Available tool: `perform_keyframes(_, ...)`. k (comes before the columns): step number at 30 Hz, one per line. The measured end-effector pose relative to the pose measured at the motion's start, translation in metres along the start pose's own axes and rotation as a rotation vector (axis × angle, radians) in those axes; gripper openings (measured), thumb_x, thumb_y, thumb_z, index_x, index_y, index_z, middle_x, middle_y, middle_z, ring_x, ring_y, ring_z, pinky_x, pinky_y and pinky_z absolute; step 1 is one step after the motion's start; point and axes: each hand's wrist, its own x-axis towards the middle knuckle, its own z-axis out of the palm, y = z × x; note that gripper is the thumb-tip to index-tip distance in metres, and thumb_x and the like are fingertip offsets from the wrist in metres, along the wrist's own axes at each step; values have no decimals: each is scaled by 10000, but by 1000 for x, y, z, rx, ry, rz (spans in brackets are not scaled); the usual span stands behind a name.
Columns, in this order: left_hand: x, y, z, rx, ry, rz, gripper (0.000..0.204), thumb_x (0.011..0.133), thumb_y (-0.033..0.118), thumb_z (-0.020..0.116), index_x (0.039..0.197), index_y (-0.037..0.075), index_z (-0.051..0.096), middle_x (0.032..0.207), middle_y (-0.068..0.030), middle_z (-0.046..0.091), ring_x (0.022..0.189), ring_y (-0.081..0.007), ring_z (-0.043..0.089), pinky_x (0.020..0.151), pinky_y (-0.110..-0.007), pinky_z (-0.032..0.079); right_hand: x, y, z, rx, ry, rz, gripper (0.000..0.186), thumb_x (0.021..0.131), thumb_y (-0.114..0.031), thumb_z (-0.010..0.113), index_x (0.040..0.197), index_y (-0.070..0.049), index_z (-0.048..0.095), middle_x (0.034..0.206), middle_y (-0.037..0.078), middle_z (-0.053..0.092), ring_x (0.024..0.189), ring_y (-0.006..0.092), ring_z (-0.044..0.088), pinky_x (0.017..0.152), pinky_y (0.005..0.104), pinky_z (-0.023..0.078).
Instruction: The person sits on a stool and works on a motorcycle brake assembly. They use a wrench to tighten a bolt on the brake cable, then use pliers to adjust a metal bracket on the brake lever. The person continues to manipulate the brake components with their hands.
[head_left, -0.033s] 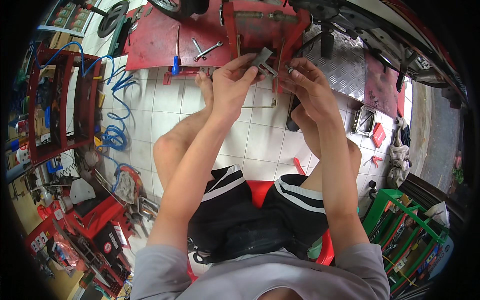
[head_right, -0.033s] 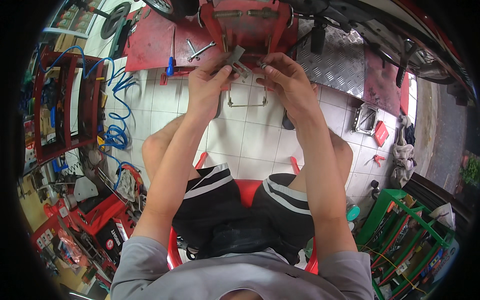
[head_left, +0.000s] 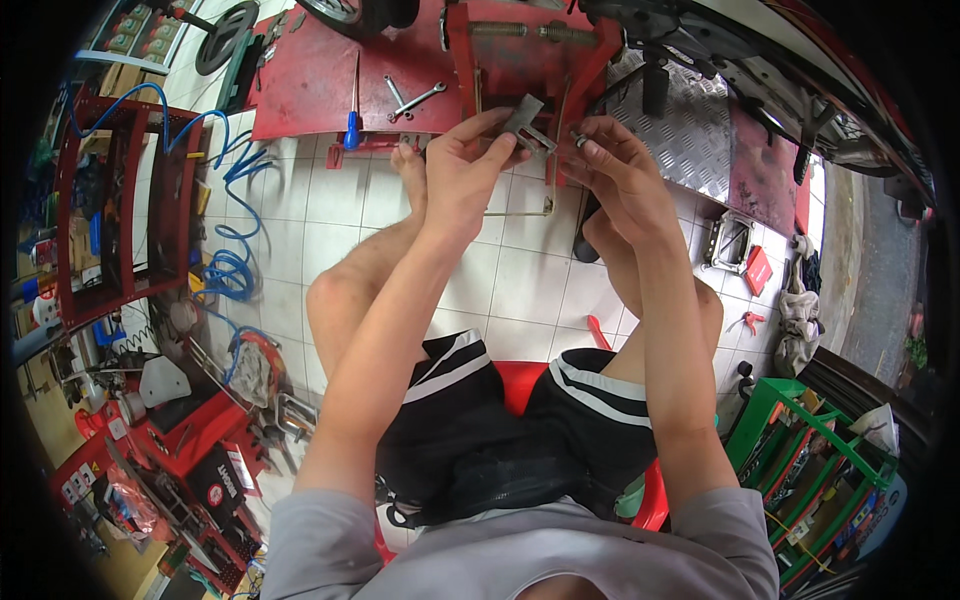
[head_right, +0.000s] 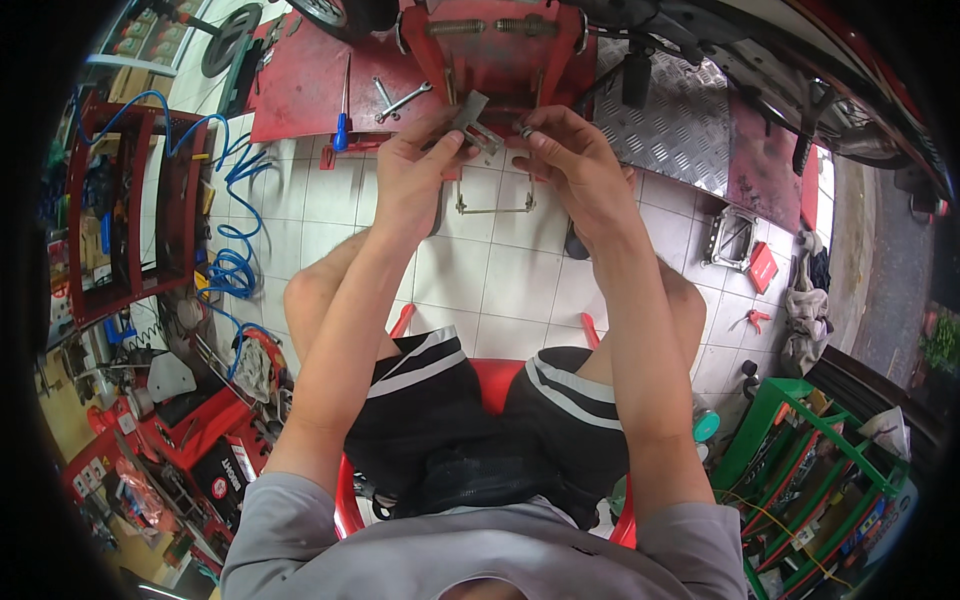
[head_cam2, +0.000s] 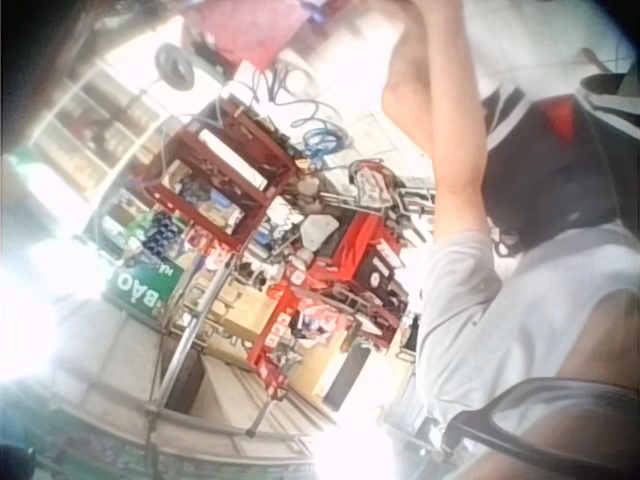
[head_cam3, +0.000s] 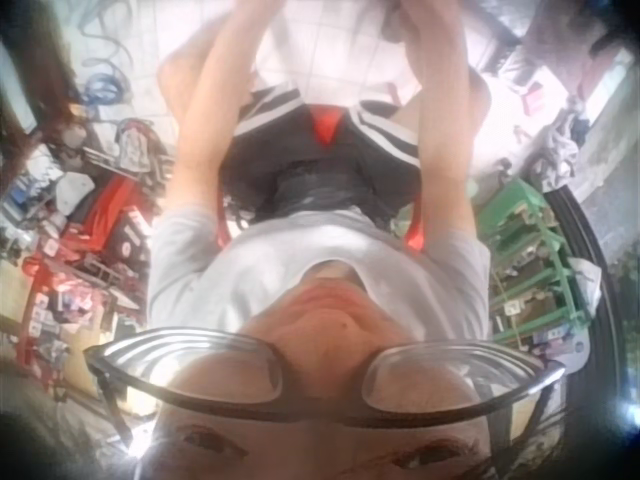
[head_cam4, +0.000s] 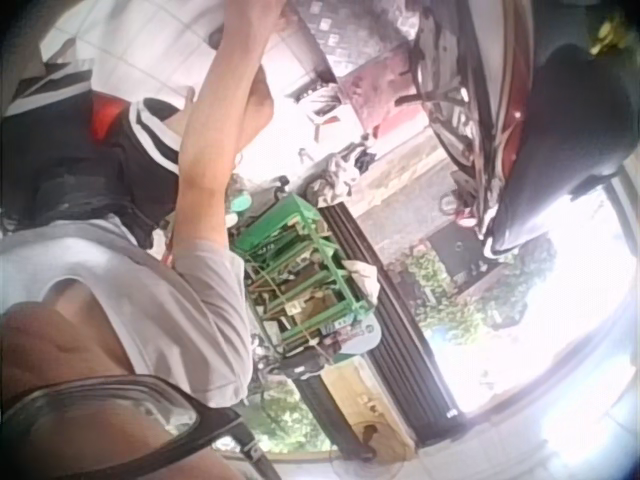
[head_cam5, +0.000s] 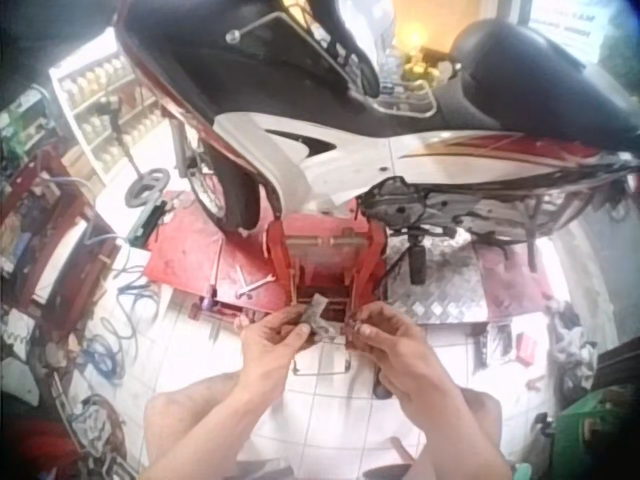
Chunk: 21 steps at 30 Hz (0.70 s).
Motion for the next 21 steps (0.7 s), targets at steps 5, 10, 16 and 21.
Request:
perform_keyframes(5,-2,-4,4,-64,76,-45,216,882,-10,562,1098,-19,547,975,-68,620,865,-144,617,776,-274,515,-3,1,13,-105,26,-8,149,879,-68,623,1017,-19,598,1006,47,630,927,128,596,835,302,489)
perform_keyframes(10,-3,-11,5,83,31,-53,199,853,-8,602,1044,20,553,926,-30,615,856,-95,576,769,-257,470,1,9,9,-218,83,-70,146,868,-75,642,997,-10,620,977,37,644,862,105,597,791,263,493)
perform_keyframes(16,-9,-15,11,65,-90,-62,237,830,-49,610,1050,17,551,963,-36,610,862,-97,576,772,-262,484,2,11,10,-273,119,-156,145,861,-56,636,989,11,620,967,53,649,837,103,603,765,257,497)
perform_keyframes(21,-10,-13,16,12,-90,-83,250,824,-84,590,1053,8,546,976,-56,608,875,-128,602,797,-281,521,2,13,18,-178,224,-225,181,855,-68,644,1016,12,623,895,49,652,826,99,601,750,252,493)
